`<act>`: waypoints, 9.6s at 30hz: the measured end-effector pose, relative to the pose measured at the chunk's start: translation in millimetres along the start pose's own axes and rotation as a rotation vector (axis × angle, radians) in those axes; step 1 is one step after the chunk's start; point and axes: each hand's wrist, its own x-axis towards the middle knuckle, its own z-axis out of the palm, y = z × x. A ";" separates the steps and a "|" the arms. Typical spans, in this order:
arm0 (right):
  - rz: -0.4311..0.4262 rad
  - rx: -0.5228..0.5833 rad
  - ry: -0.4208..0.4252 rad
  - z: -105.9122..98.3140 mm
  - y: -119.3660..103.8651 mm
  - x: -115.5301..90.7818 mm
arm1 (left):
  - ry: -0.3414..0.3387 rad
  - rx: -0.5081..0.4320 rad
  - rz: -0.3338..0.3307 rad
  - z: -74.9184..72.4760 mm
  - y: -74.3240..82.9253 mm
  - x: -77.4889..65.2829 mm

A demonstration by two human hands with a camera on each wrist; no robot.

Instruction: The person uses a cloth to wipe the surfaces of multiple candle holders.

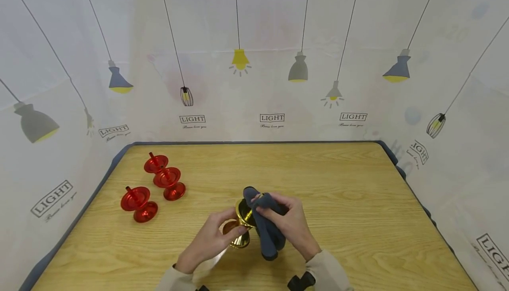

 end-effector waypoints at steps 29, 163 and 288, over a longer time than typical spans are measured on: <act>0.115 -0.091 -0.028 9.4 -3.2 -4.4 | -0.055 0.128 0.040 -18.7 -2.6 -1.8; -0.878 -0.670 0.052 21.1 11.0 8.2 | 0.175 -0.125 -0.172 2.8 -7.9 1.6; -0.883 -0.697 0.056 20.1 19.6 1.1 | 0.258 0.093 -0.152 1.1 -7.1 -3.4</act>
